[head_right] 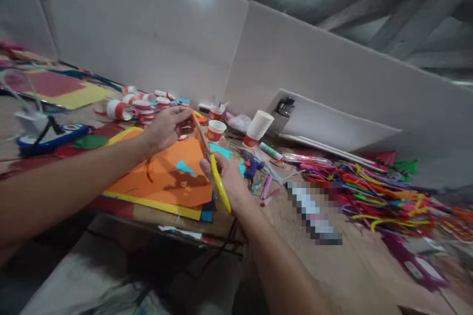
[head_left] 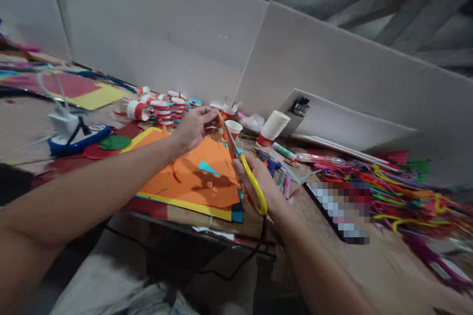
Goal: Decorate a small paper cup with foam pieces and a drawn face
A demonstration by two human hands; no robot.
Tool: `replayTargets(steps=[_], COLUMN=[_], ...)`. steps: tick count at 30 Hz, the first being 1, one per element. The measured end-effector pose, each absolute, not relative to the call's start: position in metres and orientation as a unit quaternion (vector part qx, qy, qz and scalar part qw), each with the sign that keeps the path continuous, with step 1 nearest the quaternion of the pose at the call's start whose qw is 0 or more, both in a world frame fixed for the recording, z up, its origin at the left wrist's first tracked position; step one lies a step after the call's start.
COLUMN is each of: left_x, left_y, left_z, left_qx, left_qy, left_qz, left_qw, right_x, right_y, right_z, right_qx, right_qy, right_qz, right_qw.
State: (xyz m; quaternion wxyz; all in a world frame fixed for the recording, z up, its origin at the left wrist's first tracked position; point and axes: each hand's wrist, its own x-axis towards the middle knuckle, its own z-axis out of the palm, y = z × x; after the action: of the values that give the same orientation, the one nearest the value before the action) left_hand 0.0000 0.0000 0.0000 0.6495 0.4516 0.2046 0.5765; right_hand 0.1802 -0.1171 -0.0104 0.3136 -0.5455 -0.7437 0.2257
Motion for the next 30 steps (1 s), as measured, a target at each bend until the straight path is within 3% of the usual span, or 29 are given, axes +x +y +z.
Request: replayTargets(steps=[30], left_x=[0.0022], left_y=[-0.0017], left_z=[-0.0005], left_qx=[0.441], left_qy=[0.198], left_qz=[0.569], left_qw=[0.665], right_x=[0.1781], right_y=[-0.1174], right_z=[-0.0165], right_qx=[-0.545], right_qy=[-0.72], right_qz=[0.265], right_qw=[0.337])
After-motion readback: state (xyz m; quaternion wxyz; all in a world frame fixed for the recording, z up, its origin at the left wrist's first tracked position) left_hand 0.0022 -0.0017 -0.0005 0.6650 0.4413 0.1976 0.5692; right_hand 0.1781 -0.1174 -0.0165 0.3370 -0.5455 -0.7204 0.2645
